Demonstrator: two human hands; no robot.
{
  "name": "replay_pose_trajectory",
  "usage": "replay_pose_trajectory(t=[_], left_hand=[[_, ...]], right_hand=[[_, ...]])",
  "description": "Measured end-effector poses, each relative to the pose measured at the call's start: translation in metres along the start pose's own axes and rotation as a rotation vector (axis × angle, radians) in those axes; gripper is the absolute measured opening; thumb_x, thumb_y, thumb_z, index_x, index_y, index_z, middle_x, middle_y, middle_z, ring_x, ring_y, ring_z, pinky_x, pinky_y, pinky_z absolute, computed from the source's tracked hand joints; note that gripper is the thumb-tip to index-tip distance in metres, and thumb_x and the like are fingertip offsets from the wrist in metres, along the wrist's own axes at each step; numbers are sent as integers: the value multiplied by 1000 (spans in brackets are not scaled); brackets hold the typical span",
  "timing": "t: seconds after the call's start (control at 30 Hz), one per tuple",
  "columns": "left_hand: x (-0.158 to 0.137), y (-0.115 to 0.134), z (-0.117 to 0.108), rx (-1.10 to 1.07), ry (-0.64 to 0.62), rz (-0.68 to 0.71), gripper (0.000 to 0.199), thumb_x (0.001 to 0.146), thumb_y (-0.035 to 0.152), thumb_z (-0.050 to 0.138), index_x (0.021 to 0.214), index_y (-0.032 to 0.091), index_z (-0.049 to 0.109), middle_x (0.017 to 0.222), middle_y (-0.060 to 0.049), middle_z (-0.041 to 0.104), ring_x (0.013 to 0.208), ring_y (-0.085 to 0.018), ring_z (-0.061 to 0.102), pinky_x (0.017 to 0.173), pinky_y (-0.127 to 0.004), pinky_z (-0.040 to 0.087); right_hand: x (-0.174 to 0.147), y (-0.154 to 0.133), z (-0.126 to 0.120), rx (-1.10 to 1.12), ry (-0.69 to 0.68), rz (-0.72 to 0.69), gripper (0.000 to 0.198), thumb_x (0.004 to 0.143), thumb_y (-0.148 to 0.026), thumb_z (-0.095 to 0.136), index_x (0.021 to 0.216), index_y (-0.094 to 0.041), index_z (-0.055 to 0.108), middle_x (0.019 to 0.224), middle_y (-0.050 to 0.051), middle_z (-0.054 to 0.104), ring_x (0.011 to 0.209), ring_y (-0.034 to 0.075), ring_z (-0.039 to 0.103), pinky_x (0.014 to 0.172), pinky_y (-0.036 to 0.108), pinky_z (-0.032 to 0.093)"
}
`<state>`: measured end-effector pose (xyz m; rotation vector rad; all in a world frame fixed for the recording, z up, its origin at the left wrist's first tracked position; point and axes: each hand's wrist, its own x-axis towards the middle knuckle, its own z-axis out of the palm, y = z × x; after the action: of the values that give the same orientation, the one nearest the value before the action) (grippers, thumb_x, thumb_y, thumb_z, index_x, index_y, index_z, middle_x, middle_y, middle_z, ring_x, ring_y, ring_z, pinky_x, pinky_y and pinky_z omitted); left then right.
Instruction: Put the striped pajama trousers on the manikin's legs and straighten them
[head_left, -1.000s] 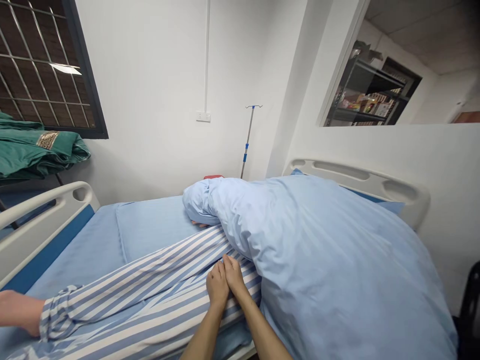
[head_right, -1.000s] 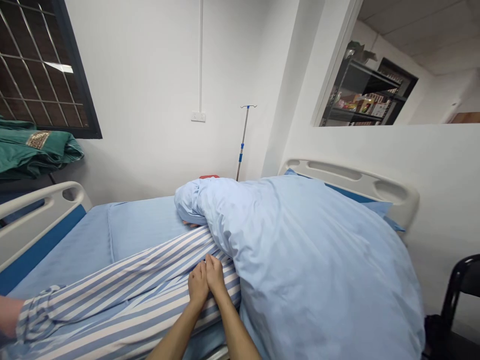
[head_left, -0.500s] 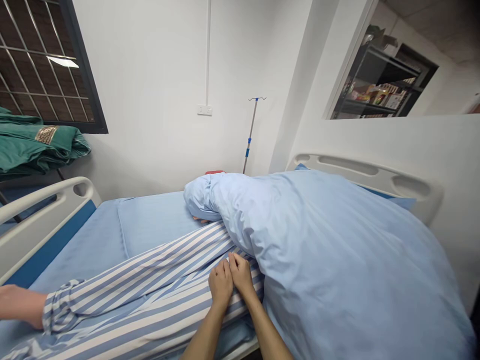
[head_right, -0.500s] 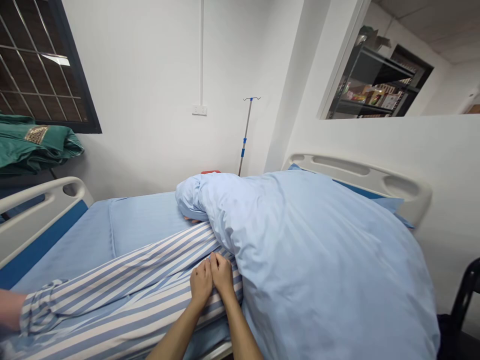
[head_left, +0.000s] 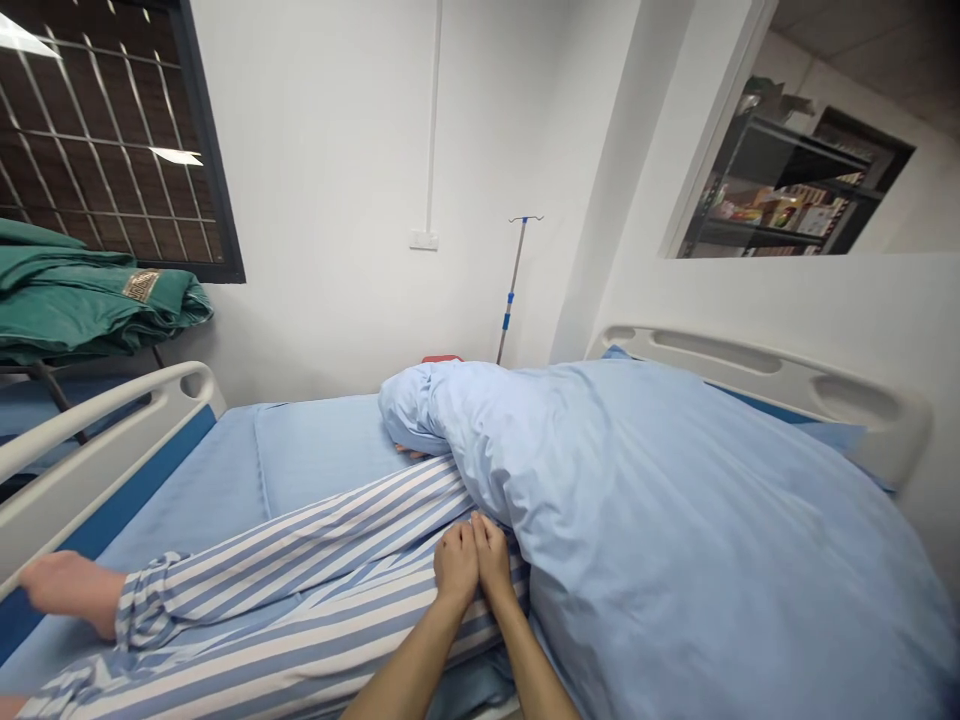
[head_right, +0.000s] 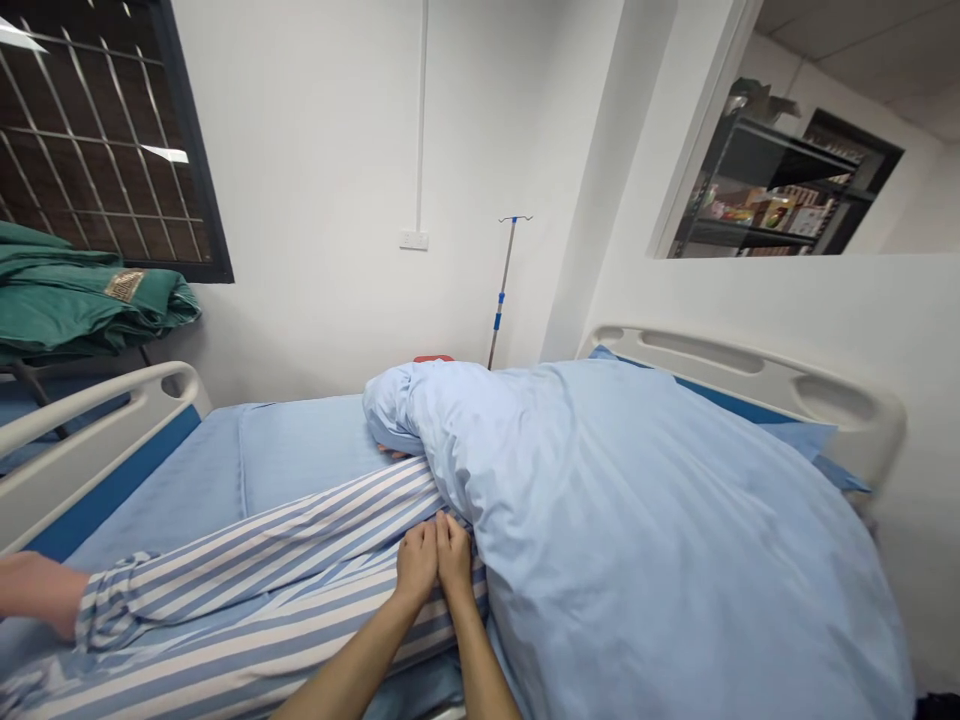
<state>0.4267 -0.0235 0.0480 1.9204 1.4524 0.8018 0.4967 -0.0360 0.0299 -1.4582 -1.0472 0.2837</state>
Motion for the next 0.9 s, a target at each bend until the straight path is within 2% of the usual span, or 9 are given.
replay_pose_trajectory(t=[0.1, 0.17, 0.27, 0.43, 0.57, 0.7, 0.8, 0.9], left_hand=[[9, 6, 0, -205, 38, -7, 39, 88, 30, 30, 64, 18, 58, 67, -3, 63, 65, -12, 55, 61, -23, 35], [12, 3, 3, -248, 59, -26, 39, 88, 29, 29, 61, 18, 56, 64, -3, 62, 63, -12, 54, 60, -24, 35], [6, -9, 12, -146, 42, -39, 37, 89, 29, 30, 68, 19, 59, 71, -5, 64, 69, -15, 56, 63, -26, 37], [-6, -23, 26, 50, 17, -17, 33, 89, 26, 31, 85, 20, 64, 87, -8, 66, 80, -20, 57, 71, -30, 37], [-6, -23, 25, 71, 2, -15, 38, 90, 28, 28, 91, 20, 64, 92, -7, 65, 84, -20, 56, 72, -30, 36], [-9, -20, 22, 35, 10, -78, 38, 90, 28, 27, 92, 19, 64, 91, -8, 66, 88, -21, 57, 74, -31, 35], [-11, -18, 20, 32, -1, -78, 37, 88, 27, 28, 89, 20, 64, 89, -9, 66, 88, -22, 57, 73, -32, 35], [-11, -18, 17, 9, -2, -93, 36, 87, 26, 29, 86, 21, 65, 88, -8, 67, 87, -21, 58, 73, -31, 35]], right_hand=[[2, 1, -1, 27, -10, 24, 43, 79, -54, 39, 56, -20, 49, 55, 2, 55, 56, 16, 47, 56, 27, 40], [2, 1, -1, 19, -12, 40, 43, 79, -55, 38, 55, -21, 47, 53, 2, 54, 55, 17, 47, 56, 27, 41], [2, 2, -2, -1, -17, 57, 43, 78, -56, 39, 55, -21, 48, 54, 3, 55, 55, 17, 48, 56, 28, 41], [0, 8, -1, -3, -34, 104, 48, 72, -63, 44, 63, -18, 57, 67, 9, 64, 65, 20, 55, 63, 29, 45], [0, 6, -1, -113, -91, 96, 53, 73, -67, 37, 55, -18, 51, 54, 6, 58, 56, 18, 50, 56, 28, 42], [13, -17, -11, -252, -209, 16, 53, 74, -66, 38, 51, -19, 46, 47, 2, 51, 49, 15, 43, 50, 26, 36], [26, -34, -17, -205, -167, -22, 51, 75, -65, 38, 50, -21, 38, 43, -2, 40, 46, 12, 36, 46, 25, 34], [27, -28, -18, -164, -110, -4, 50, 74, -66, 37, 50, -21, 36, 44, -3, 37, 46, 12, 34, 45, 24, 34]])
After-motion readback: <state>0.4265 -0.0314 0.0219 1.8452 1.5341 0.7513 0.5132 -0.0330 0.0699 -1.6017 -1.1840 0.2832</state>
